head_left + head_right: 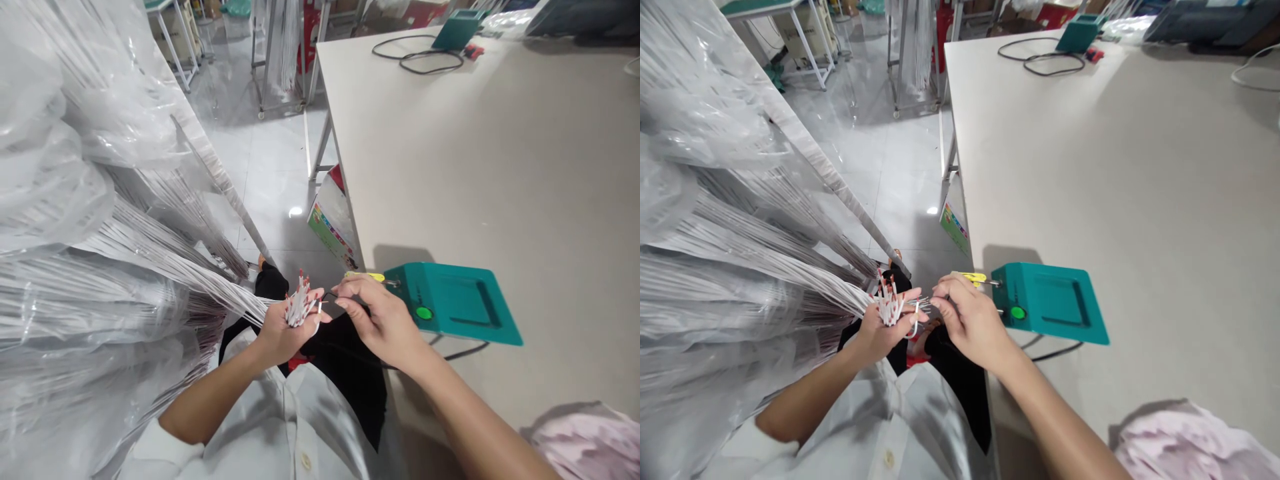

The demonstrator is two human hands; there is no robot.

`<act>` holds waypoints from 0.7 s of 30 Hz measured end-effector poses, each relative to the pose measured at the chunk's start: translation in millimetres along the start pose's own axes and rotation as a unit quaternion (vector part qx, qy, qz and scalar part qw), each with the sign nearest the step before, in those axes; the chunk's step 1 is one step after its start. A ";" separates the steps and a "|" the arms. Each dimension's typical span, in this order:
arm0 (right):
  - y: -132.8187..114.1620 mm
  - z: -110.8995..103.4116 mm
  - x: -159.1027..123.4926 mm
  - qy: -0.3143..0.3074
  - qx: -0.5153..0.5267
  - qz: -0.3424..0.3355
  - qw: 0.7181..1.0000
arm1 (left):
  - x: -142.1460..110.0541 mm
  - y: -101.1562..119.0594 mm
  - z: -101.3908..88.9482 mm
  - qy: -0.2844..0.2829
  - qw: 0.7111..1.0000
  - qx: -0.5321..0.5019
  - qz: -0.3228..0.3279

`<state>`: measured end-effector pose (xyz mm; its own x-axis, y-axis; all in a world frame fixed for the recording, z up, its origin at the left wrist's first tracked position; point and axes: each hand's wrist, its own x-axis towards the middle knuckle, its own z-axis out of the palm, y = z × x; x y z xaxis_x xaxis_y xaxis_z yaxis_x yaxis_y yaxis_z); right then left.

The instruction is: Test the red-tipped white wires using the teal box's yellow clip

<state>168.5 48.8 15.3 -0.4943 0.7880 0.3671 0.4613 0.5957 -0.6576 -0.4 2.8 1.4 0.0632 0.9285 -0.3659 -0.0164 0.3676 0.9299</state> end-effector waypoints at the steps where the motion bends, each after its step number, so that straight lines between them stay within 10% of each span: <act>1: 1.2 -0.5 -0.9 0.013 -0.003 0.003 1.000 | 0.0 0.0 -0.8 -0.001 1.000 0.006 0.003; 16: -5.4 -1.5 8.7 -0.103 -0.003 0.002 0.995 | 4.1 -8.7 -1.1 -0.020 1.000 0.004 0.023; 21: 15.0 -22.8 4.4 -0.030 -0.143 -0.002 0.989 | 16.9 -1.6 -1.7 -0.022 1.000 0.005 0.006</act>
<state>190.2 64.7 22.1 -0.5348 0.7803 0.3242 0.6447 0.6249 -0.4403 -1.1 18.0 -6.3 0.1078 0.9292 -0.3535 -0.0079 0.3564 0.9343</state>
